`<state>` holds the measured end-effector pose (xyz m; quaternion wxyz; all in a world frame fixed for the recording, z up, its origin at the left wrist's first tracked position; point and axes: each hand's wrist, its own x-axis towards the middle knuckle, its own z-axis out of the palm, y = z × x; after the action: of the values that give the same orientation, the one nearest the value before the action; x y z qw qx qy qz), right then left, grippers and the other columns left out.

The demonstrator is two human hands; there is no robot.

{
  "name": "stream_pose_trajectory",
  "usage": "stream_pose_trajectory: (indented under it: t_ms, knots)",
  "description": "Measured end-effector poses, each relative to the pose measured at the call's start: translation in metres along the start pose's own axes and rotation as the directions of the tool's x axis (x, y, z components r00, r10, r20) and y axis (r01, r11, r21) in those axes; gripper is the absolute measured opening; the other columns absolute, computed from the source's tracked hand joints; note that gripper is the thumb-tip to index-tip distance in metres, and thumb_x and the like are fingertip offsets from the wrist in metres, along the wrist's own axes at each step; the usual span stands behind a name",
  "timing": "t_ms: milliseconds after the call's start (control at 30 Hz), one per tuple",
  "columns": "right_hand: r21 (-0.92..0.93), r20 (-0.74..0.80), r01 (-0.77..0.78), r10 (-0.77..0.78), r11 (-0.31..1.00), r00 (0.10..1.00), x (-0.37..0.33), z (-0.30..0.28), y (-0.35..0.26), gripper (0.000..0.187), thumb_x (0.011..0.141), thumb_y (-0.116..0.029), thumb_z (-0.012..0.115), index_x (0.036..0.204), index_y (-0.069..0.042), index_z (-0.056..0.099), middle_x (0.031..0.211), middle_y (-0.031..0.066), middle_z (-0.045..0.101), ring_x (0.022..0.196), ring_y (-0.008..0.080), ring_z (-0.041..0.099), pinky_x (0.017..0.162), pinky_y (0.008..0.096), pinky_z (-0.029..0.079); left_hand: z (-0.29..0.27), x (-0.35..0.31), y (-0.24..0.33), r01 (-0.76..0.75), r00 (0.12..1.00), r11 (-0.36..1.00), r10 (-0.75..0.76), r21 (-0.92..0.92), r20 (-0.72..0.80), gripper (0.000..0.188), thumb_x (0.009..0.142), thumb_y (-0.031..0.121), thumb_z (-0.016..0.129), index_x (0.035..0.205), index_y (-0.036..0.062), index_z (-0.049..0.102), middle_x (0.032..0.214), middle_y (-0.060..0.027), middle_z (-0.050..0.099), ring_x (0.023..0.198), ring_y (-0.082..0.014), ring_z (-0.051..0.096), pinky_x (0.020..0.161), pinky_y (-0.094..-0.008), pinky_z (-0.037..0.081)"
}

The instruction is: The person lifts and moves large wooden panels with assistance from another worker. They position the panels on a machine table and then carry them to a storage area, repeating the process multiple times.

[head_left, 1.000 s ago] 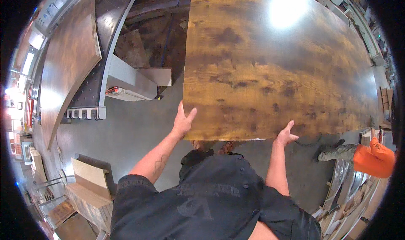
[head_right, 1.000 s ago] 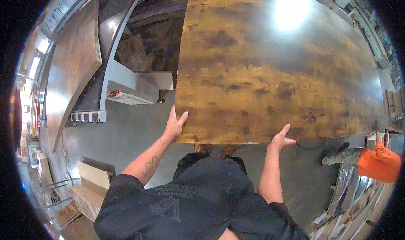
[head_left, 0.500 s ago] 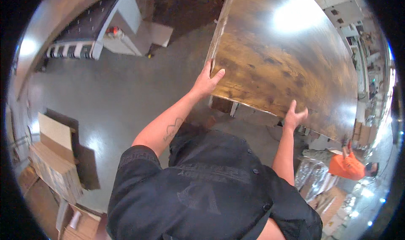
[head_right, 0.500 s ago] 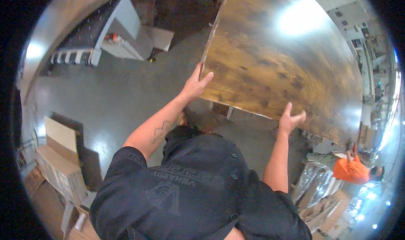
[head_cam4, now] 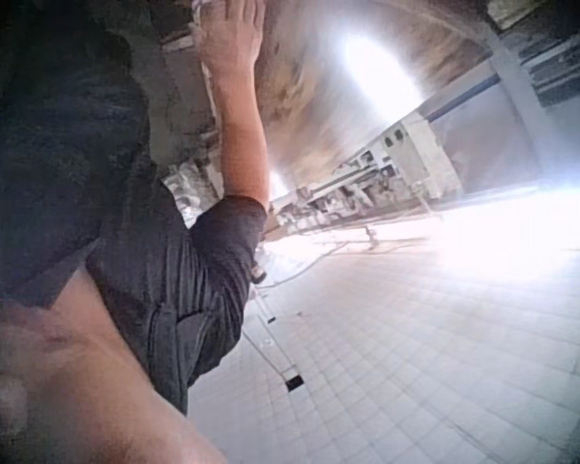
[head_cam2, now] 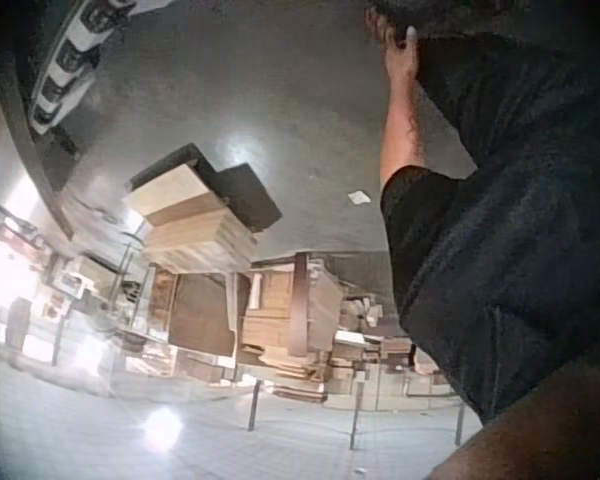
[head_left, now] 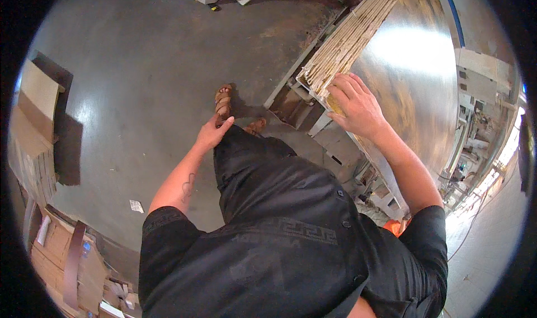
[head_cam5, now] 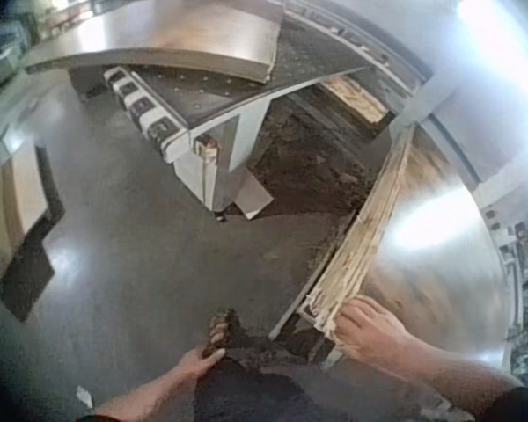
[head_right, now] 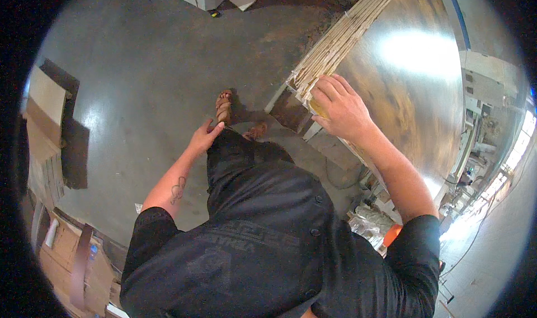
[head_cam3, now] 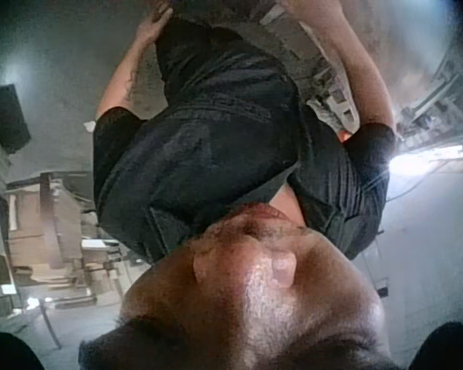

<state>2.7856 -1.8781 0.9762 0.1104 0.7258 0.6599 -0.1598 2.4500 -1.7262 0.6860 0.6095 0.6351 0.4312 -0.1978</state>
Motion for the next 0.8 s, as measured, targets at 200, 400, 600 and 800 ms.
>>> stream_pose_trajectory:
  t_ms: [200,400,600,800]
  knots:
    - [0.009,-0.069,0.181,-0.180,0.983,0.981,0.009,0.004,0.005,0.046,0.073,-0.018,0.080,0.112,-0.003,0.060,0.118,0.0134,0.059,0.119,0.0343,0.056,0.103,0.0443,0.047,0.009,-0.008,0.003,-0.050,0.995,0.998,0.047,-0.043,-0.087,0.099,0.088,0.076,0.059,0.150,-0.0008,0.048,0.132,-0.0247,0.067,0.126,-0.0374,0.063,0.107,-0.0423,0.047]
    - [0.011,-0.247,0.146,-0.139,0.989,0.959,0.003,0.021,0.002,0.037,0.077,-0.024,0.080,0.103,-0.004,0.063,0.108,0.0110,0.060,0.108,0.0321,0.058,0.093,0.0432,0.051,0.030,-0.031,0.041,-0.108,0.982,0.992,0.098,-0.059,-0.161,0.092,0.090,0.068,0.064,0.149,-0.0013,0.049,0.130,-0.0246,0.068,0.125,-0.0349,0.064,0.107,-0.0411,0.047]
    - [0.056,-0.486,0.183,-0.134,0.981,0.864,0.003,0.041,0.004,0.031,0.078,-0.030,0.080,0.087,-0.005,0.066,0.094,0.0097,0.061,0.097,0.0296,0.060,0.090,0.0429,0.050,0.045,-0.062,0.052,-0.089,0.959,0.995,0.095,0.035,-0.268,0.088,0.091,0.062,0.066,0.149,-0.0018,0.049,0.129,-0.0241,0.068,0.122,-0.0337,0.066,0.105,-0.0410,0.049]
    - [0.127,-0.572,0.258,-0.142,0.958,0.808,-0.027,0.056,-0.022,0.027,0.077,-0.032,0.079,0.077,-0.008,0.065,0.085,0.0072,0.059,0.091,0.0275,0.060,0.084,0.0422,0.049,0.061,-0.087,0.050,-0.091,0.960,0.996,0.094,0.024,-0.266,0.082,0.094,0.060,0.065,0.146,-0.0025,0.052,0.130,-0.0236,0.068,0.122,-0.0334,0.066,0.105,-0.0405,0.049]
